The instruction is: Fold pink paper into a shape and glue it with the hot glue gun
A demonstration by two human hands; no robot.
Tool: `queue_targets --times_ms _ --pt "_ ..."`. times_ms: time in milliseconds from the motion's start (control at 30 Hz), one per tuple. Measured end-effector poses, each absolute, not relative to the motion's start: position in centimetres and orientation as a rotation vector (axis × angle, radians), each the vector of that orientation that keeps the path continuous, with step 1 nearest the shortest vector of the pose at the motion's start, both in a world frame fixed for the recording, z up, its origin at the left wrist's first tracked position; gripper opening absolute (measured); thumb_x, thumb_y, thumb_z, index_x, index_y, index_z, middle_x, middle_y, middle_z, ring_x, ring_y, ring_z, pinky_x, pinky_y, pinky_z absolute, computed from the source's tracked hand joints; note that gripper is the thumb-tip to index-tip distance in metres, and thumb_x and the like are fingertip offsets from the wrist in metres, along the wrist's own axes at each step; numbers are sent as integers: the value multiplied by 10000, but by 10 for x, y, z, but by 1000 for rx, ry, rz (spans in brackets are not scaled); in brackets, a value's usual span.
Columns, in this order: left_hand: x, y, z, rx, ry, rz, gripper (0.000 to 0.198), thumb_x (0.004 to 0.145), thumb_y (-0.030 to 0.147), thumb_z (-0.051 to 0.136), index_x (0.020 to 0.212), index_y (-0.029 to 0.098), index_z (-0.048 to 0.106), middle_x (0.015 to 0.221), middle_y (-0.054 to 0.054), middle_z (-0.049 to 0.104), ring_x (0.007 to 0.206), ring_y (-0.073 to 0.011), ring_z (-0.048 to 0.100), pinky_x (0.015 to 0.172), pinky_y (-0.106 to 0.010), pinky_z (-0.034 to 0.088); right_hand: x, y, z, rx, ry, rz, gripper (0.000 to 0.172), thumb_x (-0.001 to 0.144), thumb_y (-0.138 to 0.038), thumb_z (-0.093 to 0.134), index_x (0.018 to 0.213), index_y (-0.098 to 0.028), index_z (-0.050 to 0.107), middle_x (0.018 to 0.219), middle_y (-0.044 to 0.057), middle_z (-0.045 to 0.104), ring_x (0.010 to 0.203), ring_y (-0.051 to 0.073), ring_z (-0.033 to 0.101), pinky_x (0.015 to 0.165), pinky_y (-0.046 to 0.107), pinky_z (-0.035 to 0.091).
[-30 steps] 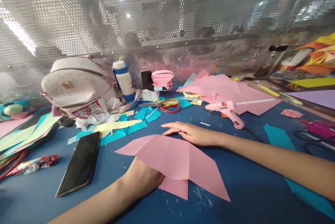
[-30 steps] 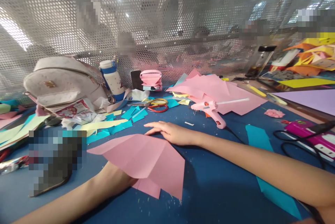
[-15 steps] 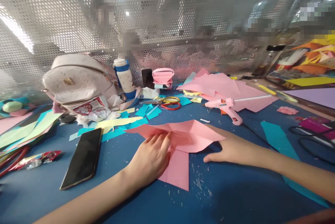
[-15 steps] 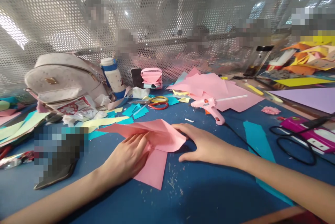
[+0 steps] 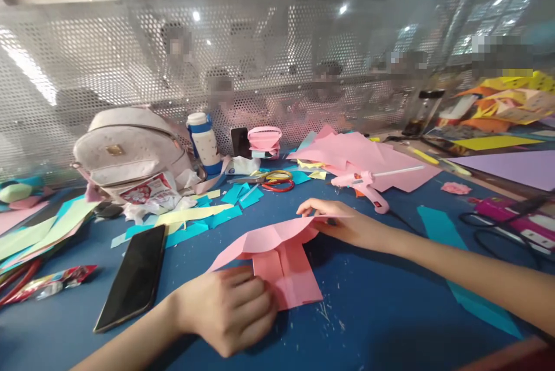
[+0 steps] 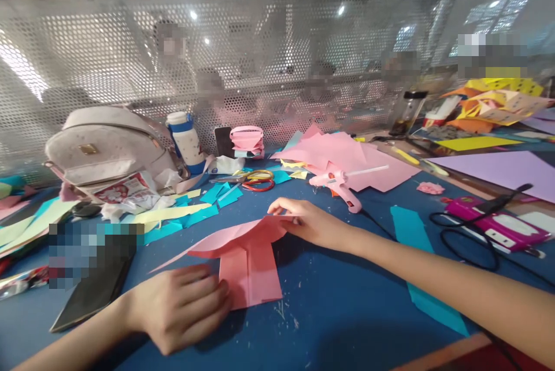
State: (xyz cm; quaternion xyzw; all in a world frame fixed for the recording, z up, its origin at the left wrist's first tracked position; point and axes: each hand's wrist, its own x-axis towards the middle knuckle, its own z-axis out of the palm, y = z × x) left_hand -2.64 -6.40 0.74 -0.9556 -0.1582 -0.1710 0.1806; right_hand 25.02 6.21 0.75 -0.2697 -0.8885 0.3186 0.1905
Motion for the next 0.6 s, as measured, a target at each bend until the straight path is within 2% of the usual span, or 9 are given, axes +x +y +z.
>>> queue_targets --times_ms 100,167,267,367,467,600 --pt "-42 -62 10 -2545 -143 -368 147 876 127 551 842 192 678 723 -21 666 570 -131 597 436 -260 482 248 76 6 -752 -2487 900 290 926 -382 508 1139 -202 588 1128 80 639 985 218 613 829 325 471" --pt "-53 -58 9 -2474 -258 -362 155 860 128 574 758 206 661 640 8 622 520 -129 570 401 -265 441 245 83 6 -782 -2462 918 275 912 -360 523 1127 -200 590 1071 73 657 937 212 626 795 318 478" --pt "-70 -46 1 -2398 -411 -384 266 864 167 610 607 217 561 545 41 559 457 -116 529 390 -258 392 240 88 7 -779 -2454 911 243 907 -339 522 1088 -197 600 1015 55 670 886 203 628 764 313 484" --pt "-83 -32 -11 -2387 -689 -420 376 919 313 560 560 207 528 463 35 497 396 -113 492 383 -249 357 234 86 7 -792 -2456 849 213 907 -300 496 1046 -199 623 1014 42 678 925 214 622 801 326 491" --pt "-90 -19 -24 -2318 -1157 -485 391 909 451 518 621 203 606 493 -10 565 425 -147 555 408 -244 393 232 81 3 -896 -2458 761 250 884 -291 513 1080 -209 644 1066 48 684 984 249 616 838 361 501" --pt "-88 -13 -31 -2282 -1552 -611 270 842 446 578 831 201 691 738 -77 715 659 -243 689 524 -290 499 233 73 2 -945 -2458 790 329 893 -377 529 1158 -211 633 1144 61 676 1043 275 612 872 390 508"
